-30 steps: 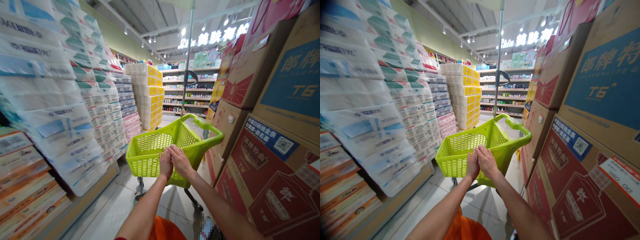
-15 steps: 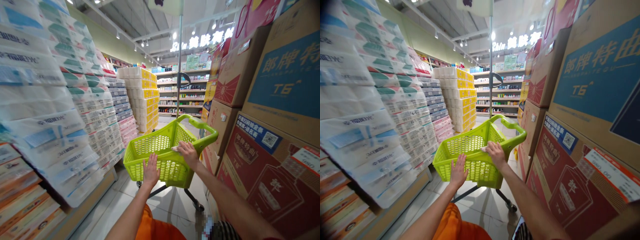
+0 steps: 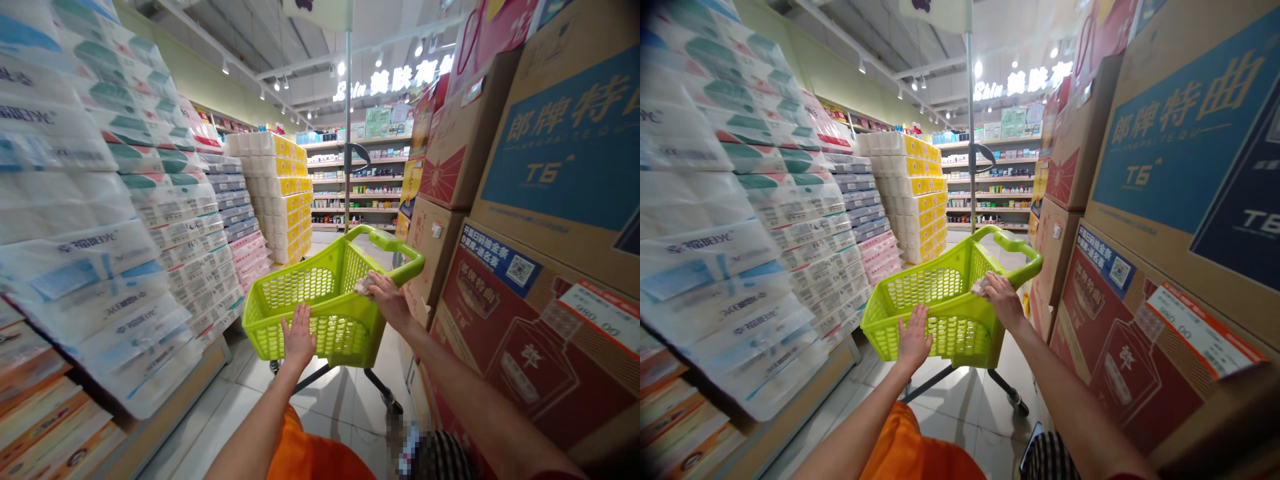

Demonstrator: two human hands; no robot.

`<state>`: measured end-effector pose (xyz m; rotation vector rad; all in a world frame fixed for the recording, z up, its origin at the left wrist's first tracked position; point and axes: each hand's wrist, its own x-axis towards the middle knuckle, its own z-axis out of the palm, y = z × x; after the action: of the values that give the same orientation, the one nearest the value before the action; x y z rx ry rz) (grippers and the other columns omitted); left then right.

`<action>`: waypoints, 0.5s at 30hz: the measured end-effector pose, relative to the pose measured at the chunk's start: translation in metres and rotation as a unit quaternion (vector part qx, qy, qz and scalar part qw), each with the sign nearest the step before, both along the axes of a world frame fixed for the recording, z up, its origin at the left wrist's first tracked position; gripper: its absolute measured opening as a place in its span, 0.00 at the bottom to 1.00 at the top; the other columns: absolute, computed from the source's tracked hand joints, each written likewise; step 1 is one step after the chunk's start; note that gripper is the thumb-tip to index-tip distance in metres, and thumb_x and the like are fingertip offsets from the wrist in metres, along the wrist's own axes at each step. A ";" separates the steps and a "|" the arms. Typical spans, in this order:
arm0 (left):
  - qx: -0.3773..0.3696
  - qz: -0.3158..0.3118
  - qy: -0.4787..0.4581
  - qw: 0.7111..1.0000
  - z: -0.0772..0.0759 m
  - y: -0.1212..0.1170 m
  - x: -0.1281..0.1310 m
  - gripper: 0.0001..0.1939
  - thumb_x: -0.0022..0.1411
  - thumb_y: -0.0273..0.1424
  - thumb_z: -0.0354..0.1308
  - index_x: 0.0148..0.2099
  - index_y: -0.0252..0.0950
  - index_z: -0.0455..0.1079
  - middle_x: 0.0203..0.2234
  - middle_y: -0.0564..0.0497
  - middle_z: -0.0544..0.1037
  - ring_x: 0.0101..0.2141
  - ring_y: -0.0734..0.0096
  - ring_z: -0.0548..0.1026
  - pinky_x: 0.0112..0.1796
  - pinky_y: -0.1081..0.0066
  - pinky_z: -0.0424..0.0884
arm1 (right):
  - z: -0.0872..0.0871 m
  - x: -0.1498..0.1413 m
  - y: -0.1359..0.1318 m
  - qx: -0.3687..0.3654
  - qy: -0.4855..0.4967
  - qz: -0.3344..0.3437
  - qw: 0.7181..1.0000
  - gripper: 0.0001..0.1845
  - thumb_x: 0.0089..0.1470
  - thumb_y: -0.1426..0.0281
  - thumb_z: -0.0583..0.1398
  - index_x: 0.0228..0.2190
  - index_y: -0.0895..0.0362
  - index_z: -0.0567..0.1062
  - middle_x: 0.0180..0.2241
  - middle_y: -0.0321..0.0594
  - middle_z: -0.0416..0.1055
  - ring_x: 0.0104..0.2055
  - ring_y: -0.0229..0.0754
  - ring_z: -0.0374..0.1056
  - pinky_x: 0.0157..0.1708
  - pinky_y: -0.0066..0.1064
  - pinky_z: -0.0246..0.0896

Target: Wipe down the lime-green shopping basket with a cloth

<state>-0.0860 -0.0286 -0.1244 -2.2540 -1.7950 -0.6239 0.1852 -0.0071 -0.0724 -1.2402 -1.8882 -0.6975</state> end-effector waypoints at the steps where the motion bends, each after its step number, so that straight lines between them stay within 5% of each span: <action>1: -0.003 0.000 0.002 1.000 0.001 0.000 -0.001 0.33 0.51 0.24 0.47 0.61 0.33 0.49 0.60 0.45 0.52 0.60 0.60 0.50 0.56 0.47 0.43 | 0.003 0.005 0.002 -0.002 0.014 -0.007 1.000 0.15 0.55 0.75 0.47 0.32 0.57 0.73 0.50 0.43 0.66 0.54 0.41 0.58 0.54 0.39 0.53; 5: -0.012 -0.004 0.010 1.000 0.003 0.002 -0.003 0.34 0.50 0.23 0.47 0.61 0.33 0.49 0.61 0.45 0.51 0.60 0.60 0.50 0.56 0.47 0.43 | 0.022 0.049 0.012 0.040 0.159 -0.115 0.980 0.15 0.54 0.76 0.47 0.34 0.59 0.73 0.50 0.47 0.65 0.55 0.43 0.57 0.53 0.42 0.54; 7: -0.012 -0.002 0.010 1.000 0.002 0.002 -0.003 0.34 0.50 0.24 0.46 0.62 0.32 0.48 0.61 0.45 0.50 0.60 0.61 0.49 0.57 0.47 0.42 | 0.019 0.055 0.010 0.046 0.187 -0.118 0.974 0.15 0.54 0.76 0.47 0.35 0.59 0.73 0.50 0.46 0.65 0.55 0.42 0.58 0.53 0.39 0.56; 13: -0.020 -0.002 0.016 1.000 0.004 0.001 -0.002 0.35 0.50 0.24 0.47 0.62 0.33 0.48 0.61 0.45 0.51 0.60 0.60 0.49 0.57 0.47 0.41 | -0.066 0.002 -0.032 -0.003 0.156 -0.051 0.986 0.16 0.54 0.74 0.47 0.35 0.58 0.74 0.47 0.44 0.69 0.50 0.40 0.64 0.47 0.35 0.63; 15: -0.022 -0.005 0.019 1.000 0.004 0.001 -0.003 0.35 0.50 0.24 0.47 0.62 0.34 0.48 0.61 0.46 0.51 0.60 0.60 0.49 0.57 0.47 0.41 | -0.074 0.003 -0.039 -0.006 0.160 -0.047 0.986 0.17 0.53 0.74 0.47 0.34 0.58 0.74 0.44 0.44 0.71 0.48 0.41 0.67 0.44 0.35 0.66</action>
<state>-0.0891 -0.0278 -0.1205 -2.2893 -1.7985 -0.5445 0.1886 -0.0463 -0.1464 -1.3670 -1.5795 -0.5011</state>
